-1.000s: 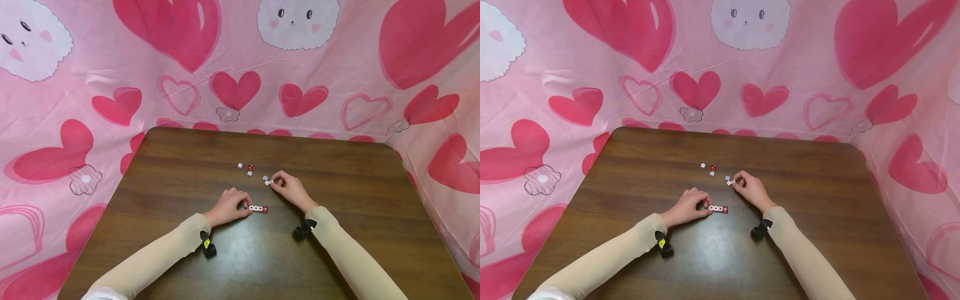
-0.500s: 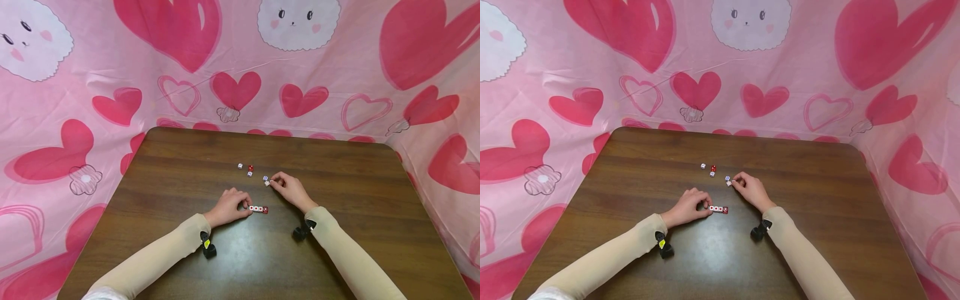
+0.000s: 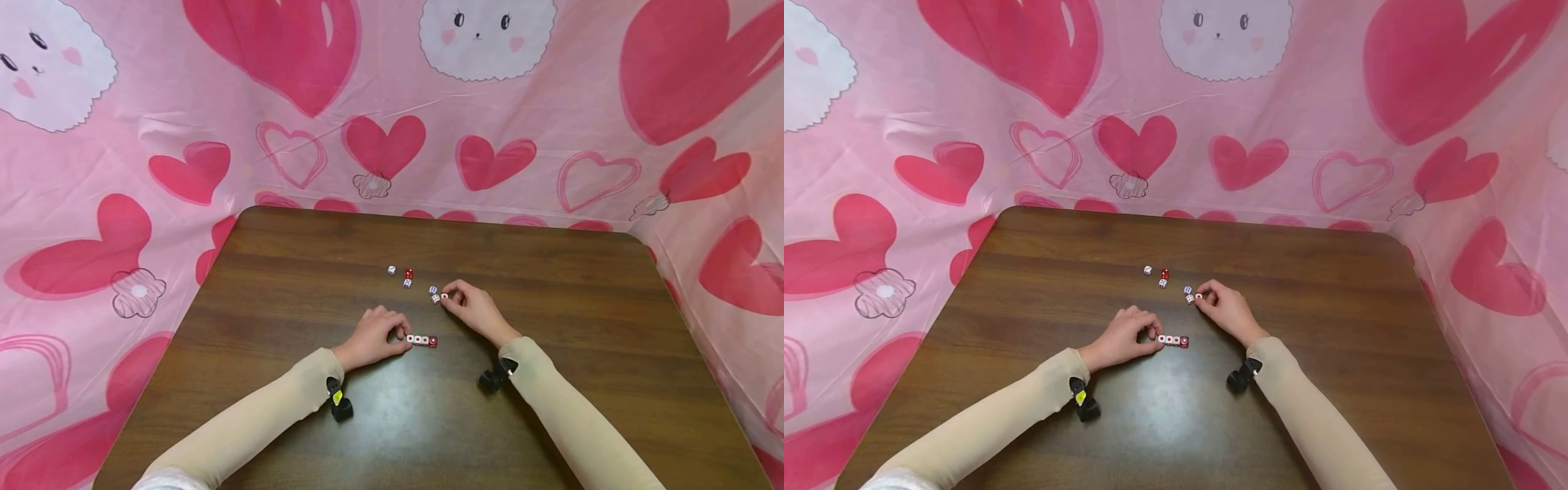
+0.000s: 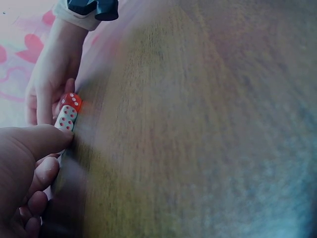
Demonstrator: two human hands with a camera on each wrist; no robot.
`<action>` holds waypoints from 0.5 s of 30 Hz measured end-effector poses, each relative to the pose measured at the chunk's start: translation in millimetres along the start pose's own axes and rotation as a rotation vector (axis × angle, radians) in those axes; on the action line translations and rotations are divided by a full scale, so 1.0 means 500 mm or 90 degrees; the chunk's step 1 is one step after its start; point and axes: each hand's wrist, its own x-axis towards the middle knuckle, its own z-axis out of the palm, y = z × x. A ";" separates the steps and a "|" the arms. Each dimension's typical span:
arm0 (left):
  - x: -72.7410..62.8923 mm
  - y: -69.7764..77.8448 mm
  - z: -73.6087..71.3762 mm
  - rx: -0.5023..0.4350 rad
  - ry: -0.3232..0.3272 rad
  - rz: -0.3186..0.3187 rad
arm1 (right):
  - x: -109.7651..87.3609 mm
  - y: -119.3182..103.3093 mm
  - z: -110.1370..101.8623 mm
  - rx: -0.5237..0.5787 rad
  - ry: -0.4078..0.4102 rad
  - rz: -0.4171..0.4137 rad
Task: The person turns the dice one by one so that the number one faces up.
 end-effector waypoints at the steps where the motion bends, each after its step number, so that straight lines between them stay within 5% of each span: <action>1: 0.000 0.000 0.000 0.000 -0.001 -0.001 | 0.000 0.000 0.000 0.000 0.001 -0.004; 15: -0.003 0.001 -0.002 0.000 0.000 -0.001 | -0.022 -0.009 0.000 -0.046 -0.016 -0.044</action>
